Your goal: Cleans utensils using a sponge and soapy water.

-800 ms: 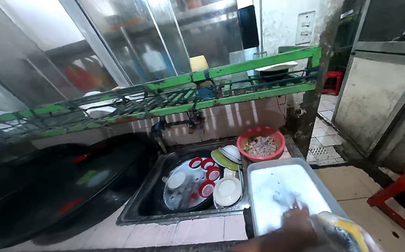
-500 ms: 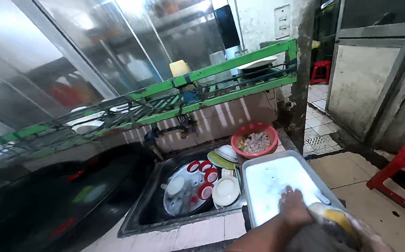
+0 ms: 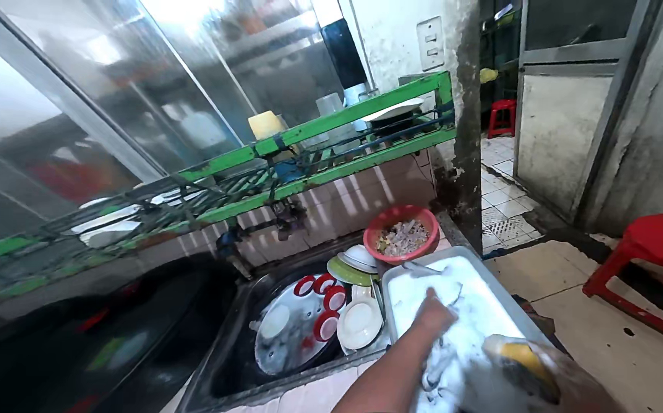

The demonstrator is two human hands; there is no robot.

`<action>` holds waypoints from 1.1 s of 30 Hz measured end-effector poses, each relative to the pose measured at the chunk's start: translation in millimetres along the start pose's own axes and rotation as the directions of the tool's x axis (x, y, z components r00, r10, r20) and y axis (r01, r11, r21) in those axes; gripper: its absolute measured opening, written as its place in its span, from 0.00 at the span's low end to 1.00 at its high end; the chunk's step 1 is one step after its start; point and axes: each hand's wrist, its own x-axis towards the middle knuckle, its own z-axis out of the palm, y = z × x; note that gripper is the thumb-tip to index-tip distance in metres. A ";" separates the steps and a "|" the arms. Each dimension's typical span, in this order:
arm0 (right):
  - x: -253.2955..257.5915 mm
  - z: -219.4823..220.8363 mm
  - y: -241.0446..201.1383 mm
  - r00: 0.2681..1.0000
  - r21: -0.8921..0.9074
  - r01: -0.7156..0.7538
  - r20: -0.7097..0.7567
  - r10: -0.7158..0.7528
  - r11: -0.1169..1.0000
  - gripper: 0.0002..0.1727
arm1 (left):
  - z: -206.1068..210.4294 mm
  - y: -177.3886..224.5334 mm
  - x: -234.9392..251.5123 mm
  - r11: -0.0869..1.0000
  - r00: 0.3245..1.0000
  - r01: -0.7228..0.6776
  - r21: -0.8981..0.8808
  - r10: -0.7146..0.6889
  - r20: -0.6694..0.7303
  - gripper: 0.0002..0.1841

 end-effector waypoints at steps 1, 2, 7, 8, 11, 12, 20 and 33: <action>-0.8 -0.5 -1.2 1.000 0.000 0.009 -0.009 -0.009 1.000 0.37 | -5.0 -0.6 -0.3 1.000 1.000 -0.001 0.006 0.002 -0.017 0.48; -1.8 -0.5 -2.3 0.999 0.006 0.023 -0.022 -0.023 1.000 0.37 | -11.2 -0.7 -1.3 1.000 1.000 -0.003 0.015 0.003 -0.023 0.47; -2.5 1.9 2.4 0.999 0.021 0.030 -0.027 -0.030 0.999 0.38 | -48.1 14.7 -15.1 0.994 0.999 -0.034 0.108 0.038 -0.034 0.36; -2.0 2.5 3.5 1.000 0.026 0.009 -0.011 -0.008 1.000 0.39 | -54.3 18.5 -16.3 0.991 0.999 -0.036 0.127 0.039 -0.018 0.35; -0.5 1.7 1.5 1.000 0.017 -0.009 0.009 0.009 1.000 0.40 | -62.0 18.2 -7.6 0.988 0.999 -0.025 0.155 0.019 0.040 0.31; -0.4 1.8 1.5 1.000 0.012 -0.001 -0.001 0.001 1.000 0.40 | -61.6 14.8 -3.0 0.987 0.998 -0.018 0.157 0.009 0.057 0.29; -2.9 -3.2 -7.1 1.000 -0.006 -0.025 0.002 0.025 1.000 0.40 | -26.5 -5.2 10.0 0.921 0.992 -0.007 0.390 -0.043 0.119 0.39; -2.9 1.4 -5.7 0.999 -0.076 0.046 -0.023 -0.047 0.996 0.37 | 15.2 37.0 -14.9 0.906 0.981 -0.087 0.415 0.006 0.193 0.25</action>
